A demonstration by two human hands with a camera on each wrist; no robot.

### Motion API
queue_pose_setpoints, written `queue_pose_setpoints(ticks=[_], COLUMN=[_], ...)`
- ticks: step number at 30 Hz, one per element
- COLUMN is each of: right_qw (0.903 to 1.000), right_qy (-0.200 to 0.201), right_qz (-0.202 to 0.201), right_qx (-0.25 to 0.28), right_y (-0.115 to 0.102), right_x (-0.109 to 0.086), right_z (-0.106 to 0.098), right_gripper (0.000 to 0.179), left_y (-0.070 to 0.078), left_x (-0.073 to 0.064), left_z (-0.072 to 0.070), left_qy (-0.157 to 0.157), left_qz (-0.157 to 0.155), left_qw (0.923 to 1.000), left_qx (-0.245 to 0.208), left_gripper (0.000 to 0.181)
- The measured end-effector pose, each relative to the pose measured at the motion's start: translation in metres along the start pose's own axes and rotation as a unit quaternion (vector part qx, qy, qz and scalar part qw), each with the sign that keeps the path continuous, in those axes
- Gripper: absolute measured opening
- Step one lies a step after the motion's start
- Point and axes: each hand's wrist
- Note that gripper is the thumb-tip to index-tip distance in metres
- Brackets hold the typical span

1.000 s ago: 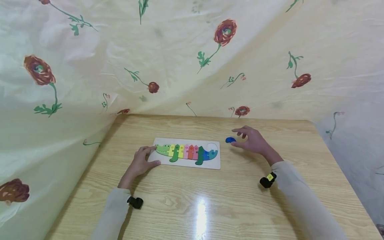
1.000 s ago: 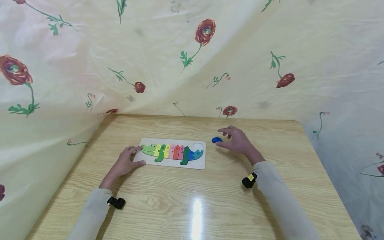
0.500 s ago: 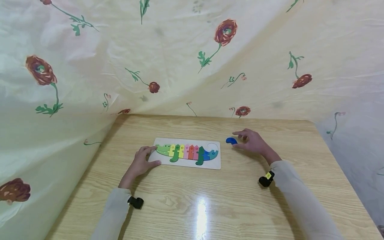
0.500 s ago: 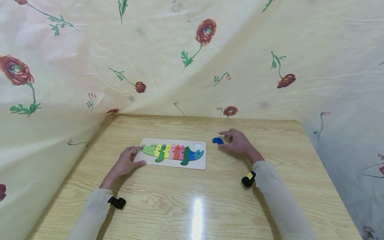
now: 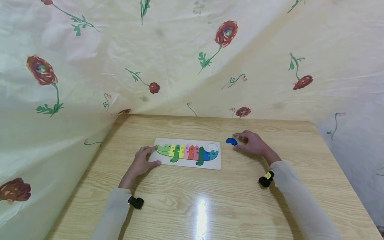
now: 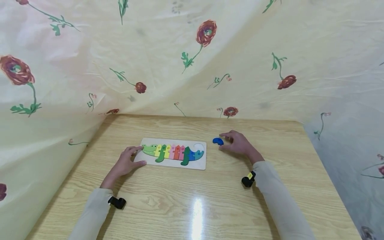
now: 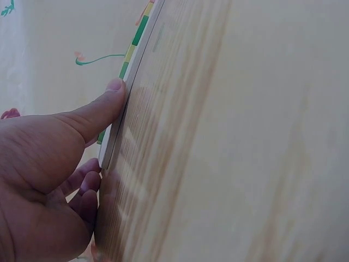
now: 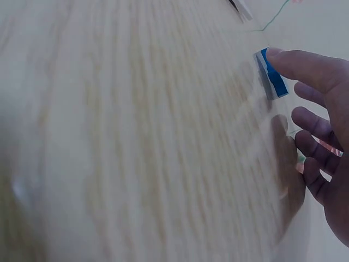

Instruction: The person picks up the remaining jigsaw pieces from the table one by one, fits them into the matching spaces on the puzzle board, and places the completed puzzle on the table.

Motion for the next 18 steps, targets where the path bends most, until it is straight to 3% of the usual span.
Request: queue_pose_setpoints(ticks=[10, 18], right_qw=[1.0, 1.0], right_qy=[-0.004, 0.001], right_qz=[-0.001, -0.003], right_qx=[0.001, 0.004], right_y=[0.0017, 0.0021], right_x=[0.0051, 0.0079], right_z=[0.0027, 0.0023], right_gripper=[0.058, 0.053], left_y=[0.0024, 0.0029], left_x=[0.0008, 0.0021], left_z=[-0.0005, -0.0016], left_qy=[-0.007, -0.006], left_qz=[-0.017, -0.012], left_qw=[0.9998, 0.9999], left_qx=[-0.009, -0.004], left_gripper=[0.075, 0.075])
Point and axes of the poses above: each hand's wrist, its own x-axis towards the middle knuckle, its own z-axis out of the palm, y = z × x, and after that the axes turned 8 degrees about z, right-handed
